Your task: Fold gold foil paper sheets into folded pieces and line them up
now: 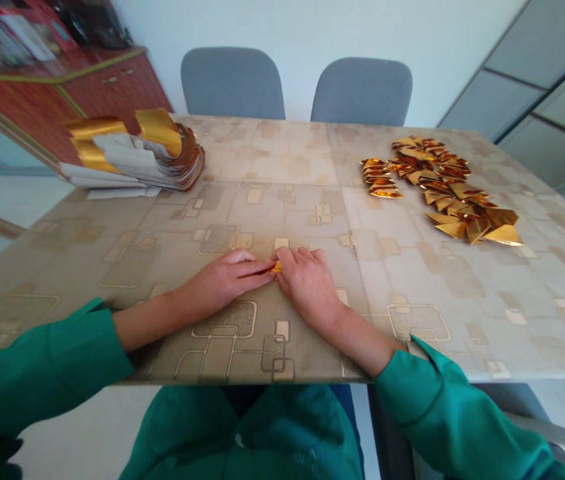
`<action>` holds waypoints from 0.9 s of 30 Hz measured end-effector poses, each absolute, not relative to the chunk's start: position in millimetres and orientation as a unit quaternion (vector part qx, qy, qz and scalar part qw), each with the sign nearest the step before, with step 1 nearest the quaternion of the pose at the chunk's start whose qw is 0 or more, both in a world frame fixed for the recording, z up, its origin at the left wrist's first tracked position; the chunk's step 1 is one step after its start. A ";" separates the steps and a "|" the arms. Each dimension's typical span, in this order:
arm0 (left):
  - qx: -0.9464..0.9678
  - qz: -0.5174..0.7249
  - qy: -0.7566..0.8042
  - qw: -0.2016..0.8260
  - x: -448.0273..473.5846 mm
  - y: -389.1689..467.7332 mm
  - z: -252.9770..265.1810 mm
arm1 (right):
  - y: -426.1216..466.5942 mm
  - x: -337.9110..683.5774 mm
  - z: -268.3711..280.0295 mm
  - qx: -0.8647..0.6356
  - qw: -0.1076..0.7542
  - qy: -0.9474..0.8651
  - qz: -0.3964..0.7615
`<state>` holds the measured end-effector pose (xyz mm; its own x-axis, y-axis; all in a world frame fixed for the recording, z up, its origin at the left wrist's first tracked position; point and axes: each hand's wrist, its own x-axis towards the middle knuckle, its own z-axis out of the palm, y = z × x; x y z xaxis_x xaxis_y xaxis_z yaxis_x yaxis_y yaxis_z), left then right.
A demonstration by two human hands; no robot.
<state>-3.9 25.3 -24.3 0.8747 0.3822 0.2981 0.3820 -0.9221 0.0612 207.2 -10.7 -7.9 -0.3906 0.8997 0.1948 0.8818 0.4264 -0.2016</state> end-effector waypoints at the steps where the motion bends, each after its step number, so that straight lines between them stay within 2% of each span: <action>1: 0.969 0.152 0.193 -0.002 -4.0 25.3 -23.7 | -9.9 203.5 -9.4 -0.549 0.127 -0.825 0.035; 8: 0.959 0.164 0.232 0.003 -11.9 23.9 -25.0 | -9.5 196.1 -12.6 -0.580 0.082 -0.811 -0.011; 16: 0.953 0.168 0.252 0.027 -21.9 21.7 -23.8 | -8.6 200.1 -9.3 -0.573 0.079 -0.816 0.010; 21: 0.956 0.137 0.260 0.006 -21.9 19.7 -21.0 | -8.1 198.5 -5.6 -0.581 0.073 -0.810 0.034; 27: 0.964 0.157 0.212 -0.022 -26.7 11.4 -14.6 | -7.1 199.8 -5.7 -0.575 0.103 -0.811 0.046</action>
